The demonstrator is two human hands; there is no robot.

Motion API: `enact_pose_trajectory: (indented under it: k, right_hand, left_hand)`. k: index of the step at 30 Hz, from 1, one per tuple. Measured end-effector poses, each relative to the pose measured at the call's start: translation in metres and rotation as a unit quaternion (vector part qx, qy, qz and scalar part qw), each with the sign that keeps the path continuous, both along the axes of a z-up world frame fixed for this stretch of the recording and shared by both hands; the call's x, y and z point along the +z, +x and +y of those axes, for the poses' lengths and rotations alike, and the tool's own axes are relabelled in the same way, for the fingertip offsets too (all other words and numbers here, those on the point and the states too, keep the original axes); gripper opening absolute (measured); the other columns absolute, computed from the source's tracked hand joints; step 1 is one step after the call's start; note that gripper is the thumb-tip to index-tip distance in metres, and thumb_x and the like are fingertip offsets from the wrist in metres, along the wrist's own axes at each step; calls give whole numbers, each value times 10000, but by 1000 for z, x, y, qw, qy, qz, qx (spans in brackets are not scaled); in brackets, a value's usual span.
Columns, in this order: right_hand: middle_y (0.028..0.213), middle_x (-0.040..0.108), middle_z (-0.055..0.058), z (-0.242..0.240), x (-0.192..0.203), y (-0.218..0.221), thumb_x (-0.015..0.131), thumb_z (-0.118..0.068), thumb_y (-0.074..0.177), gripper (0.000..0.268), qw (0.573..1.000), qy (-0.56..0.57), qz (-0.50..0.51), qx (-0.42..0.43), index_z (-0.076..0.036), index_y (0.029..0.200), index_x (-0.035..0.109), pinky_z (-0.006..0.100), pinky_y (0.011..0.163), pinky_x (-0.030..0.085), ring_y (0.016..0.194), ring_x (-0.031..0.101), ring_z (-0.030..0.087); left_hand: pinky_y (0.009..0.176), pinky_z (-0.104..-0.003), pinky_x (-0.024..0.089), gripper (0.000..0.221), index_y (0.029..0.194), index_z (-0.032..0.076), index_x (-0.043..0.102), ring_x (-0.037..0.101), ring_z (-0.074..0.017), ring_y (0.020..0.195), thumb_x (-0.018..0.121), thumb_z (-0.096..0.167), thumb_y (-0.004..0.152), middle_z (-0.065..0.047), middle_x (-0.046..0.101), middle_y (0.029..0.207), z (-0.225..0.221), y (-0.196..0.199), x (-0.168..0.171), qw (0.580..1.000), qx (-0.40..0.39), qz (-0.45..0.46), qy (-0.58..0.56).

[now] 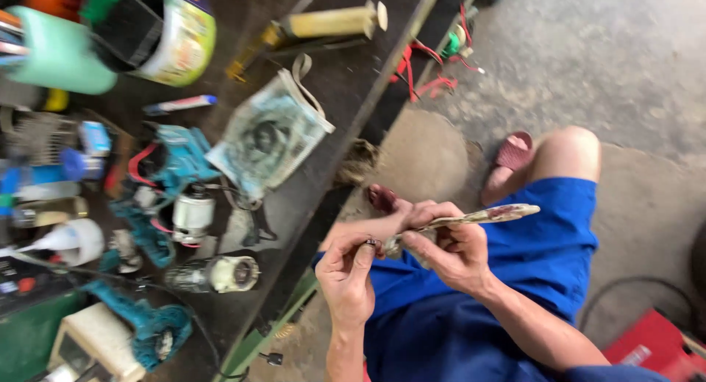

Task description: Cleaning and lubricating small mechanical components of a drill motor during a reassembly process.

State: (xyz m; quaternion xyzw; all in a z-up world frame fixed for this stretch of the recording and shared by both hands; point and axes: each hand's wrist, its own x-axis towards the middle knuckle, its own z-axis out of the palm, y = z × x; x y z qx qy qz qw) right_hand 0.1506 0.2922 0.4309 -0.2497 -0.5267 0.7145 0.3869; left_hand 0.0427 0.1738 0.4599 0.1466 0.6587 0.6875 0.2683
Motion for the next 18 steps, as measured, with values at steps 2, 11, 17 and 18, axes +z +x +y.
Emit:
enact_pose_trajectory:
  k: [2,11,17,18]
  right_hand:
    - [904,623,105,5,16,-5,701,-11,932,189,995,-16,95,17,-31,1048,553,386,889,542,900,621,250]
    - [962,625,67,22,8,-2,705,38,934,192,985,165,-25,-38,-11,1074,583,359,827,551,870,643,239]
    - [850,669,70,28,22,-10,638,-24,952,58,965,262,-30,7,-41,927,589,365,774,543,765,651,247]
    - [873,655,71,28,19,-7,650,-15,949,96,977,210,-7,18,-48,963,561,376,820,549,811,650,253]
  left_hand:
    - [659,-308,598,164,1009,-52,709,674,-199,711,735,87,925,-125,721,876,-10,6,-14,999,3,-33,6]
    - [705,-352,576,107,1000,-55,687,702,-265,811,678,39,951,-170,725,874,-16,8,-15,993,-31,-117,13]
    - [760,-313,536,106,1035,-48,675,622,-228,790,662,27,962,-144,673,873,-18,7,-19,978,-32,-196,64]
    - [755,-320,543,83,1025,-39,662,631,-240,811,659,23,970,-148,665,915,-16,6,-15,975,-37,-202,82]
